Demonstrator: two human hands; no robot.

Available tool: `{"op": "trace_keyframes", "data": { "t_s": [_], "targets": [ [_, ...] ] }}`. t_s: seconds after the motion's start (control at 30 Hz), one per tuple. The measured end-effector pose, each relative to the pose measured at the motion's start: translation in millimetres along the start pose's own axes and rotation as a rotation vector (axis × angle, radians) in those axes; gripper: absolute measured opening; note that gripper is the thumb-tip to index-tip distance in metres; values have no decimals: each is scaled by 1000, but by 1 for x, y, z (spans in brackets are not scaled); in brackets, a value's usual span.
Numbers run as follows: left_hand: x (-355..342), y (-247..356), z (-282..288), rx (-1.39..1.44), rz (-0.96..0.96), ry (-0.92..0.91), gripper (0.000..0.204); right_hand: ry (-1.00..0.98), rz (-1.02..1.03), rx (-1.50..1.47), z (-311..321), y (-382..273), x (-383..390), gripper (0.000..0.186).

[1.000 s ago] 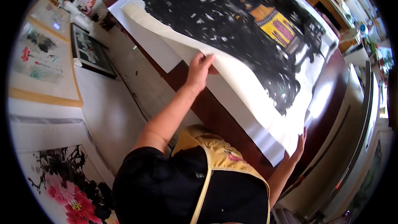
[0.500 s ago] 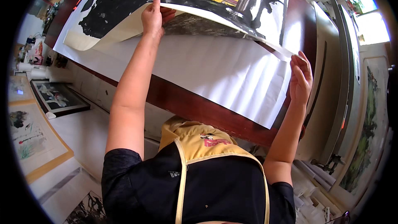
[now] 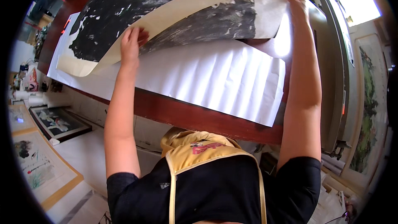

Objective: The person aligns a large dark artwork on a table and applies a strip of beige mounting paper to its edge. They use a small spatula tool to smooth the paper and a ruler to ensure straight alignment. The person then rolls the artwork and the attached paper into a scroll.

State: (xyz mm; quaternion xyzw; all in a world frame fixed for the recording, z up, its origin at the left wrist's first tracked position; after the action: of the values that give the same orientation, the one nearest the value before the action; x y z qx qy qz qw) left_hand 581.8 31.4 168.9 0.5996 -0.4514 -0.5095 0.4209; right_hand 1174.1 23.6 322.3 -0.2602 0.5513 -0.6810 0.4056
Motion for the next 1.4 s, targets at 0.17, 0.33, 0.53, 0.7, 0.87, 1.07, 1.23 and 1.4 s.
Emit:
{"op": "trace_keyframes", "data": {
  "t_s": [0.17, 0.33, 0.53, 0.7, 0.87, 1.07, 1.23, 1.4],
  "targets": [
    [44, -8, 36, -69, 81, -23, 28, 22, -28, 34, -1, 17, -71, 29],
    [86, -22, 100, -155, 134, 134, 31, 37, 6, 100, -24, 28, -84, 30],
    [100, -50, 104, -54, 135, 245, 47, -207, 82, -65, 54, 43, -98, 29],
    [95, -37, 141, -34, 230, 380, 87, -188, 24, -117, 66, 74, -20, 38],
    [56, -53, 187, 134, 277, 564, 112, -39, -4, -174, 83, 97, 61, 50],
    [-25, -63, 276, 247, 251, 611, 106, 180, -201, 4, 132, 179, 124, 40],
    [-76, -72, 290, 292, 320, 445, 101, 1222, -37, 393, 177, 162, 260, 32],
    [-76, -69, 299, 192, 309, 431, 97, 854, 573, 537, -134, -35, 345, 18]
  ]
}}
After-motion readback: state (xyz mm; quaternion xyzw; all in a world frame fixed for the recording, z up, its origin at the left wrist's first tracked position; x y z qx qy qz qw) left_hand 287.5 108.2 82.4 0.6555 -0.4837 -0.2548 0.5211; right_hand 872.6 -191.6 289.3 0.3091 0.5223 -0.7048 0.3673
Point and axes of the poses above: each hand's wrist, its own x-axis away from the middle knuckle, its own z-axis out of the back of the hand, y = z × x, the point moved 8 cm from there along -x, towards the middle knuckle, and after that the axes turned 14 degrees about -z, right-handed, at the moved point
